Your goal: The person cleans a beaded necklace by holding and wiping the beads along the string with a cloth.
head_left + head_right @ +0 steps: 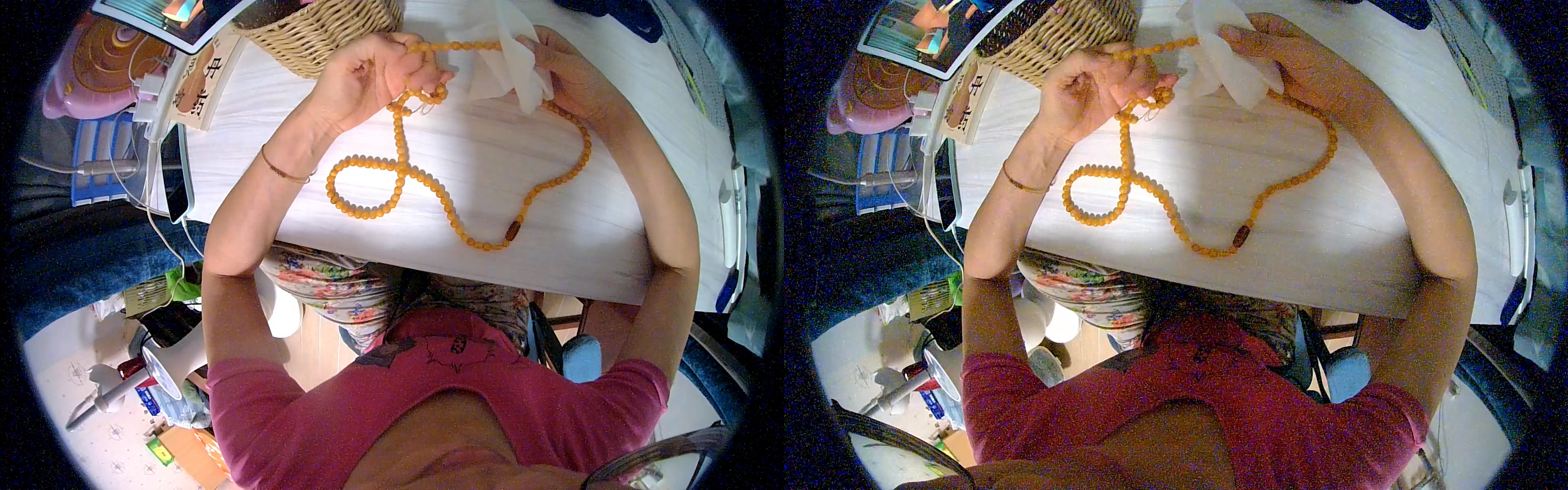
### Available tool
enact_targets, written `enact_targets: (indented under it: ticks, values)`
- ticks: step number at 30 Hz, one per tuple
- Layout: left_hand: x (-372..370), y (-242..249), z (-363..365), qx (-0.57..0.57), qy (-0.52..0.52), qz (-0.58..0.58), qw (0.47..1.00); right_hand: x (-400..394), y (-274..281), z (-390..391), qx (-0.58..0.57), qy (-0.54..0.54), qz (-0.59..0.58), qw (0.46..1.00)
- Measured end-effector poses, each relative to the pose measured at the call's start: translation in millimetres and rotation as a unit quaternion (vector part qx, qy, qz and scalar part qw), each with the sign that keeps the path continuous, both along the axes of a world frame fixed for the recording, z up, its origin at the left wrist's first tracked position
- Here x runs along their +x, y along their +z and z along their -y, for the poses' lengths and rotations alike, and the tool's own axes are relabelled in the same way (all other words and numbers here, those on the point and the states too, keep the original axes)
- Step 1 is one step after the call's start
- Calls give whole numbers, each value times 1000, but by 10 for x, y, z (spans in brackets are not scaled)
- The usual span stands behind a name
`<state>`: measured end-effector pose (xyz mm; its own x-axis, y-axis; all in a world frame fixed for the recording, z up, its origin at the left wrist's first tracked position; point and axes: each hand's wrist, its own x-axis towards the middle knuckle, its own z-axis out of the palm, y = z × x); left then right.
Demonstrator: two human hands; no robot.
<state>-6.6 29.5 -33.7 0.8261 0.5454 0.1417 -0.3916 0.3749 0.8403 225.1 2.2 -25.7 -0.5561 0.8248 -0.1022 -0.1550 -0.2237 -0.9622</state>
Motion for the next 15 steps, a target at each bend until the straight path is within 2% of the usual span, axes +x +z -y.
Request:
enact_targets:
  ticks: [12,15]
  values:
    - [-23,-11,-21,2,-17,-8,1000,-16,1,7,5,-1,-6,1000]
    - [22,65,73,-28,64,-60,996,-22,6,30,9,-18,0,1000]
